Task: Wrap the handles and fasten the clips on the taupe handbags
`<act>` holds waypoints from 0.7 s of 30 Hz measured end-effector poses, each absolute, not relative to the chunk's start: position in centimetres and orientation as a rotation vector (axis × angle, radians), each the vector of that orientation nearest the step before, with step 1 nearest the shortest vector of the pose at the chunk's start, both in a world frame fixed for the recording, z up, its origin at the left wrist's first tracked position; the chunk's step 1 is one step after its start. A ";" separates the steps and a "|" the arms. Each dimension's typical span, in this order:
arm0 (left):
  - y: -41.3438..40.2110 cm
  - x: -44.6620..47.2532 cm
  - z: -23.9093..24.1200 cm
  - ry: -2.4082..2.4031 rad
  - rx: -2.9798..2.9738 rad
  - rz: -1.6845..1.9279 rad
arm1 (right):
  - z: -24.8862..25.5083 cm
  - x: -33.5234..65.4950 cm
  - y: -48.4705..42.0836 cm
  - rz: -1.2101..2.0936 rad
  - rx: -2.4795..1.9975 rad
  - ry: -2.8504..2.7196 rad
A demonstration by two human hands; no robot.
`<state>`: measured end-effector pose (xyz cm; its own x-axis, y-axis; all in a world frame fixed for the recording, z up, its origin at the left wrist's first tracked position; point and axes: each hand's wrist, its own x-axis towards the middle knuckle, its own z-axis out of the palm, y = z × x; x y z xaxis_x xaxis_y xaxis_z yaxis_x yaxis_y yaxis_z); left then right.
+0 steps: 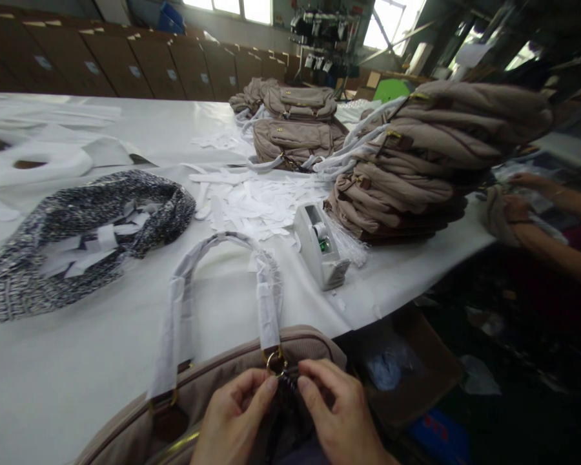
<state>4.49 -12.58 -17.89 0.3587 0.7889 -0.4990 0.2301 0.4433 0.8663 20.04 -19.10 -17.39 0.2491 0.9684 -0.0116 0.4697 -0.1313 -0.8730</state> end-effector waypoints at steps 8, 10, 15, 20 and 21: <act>-14.0 5.1 -18.5 1.203 0.989 0.633 | -18.3 18.3 -18.5 1.207 -1.646 -0.912; -14.4 5.3 -18.7 1.228 1.020 0.703 | -18.3 18.1 -18.7 1.116 -1.616 -0.967; -14.3 5.7 -18.7 1.191 1.102 0.690 | -18.3 18.2 -18.8 1.208 -1.529 -0.865; -13.8 5.7 -18.5 1.104 0.941 0.634 | -19.1 18.3 -18.1 1.458 -1.396 -0.440; -13.7 5.6 -18.5 1.084 0.932 0.615 | -19.1 18.4 -17.9 1.484 -1.386 -0.421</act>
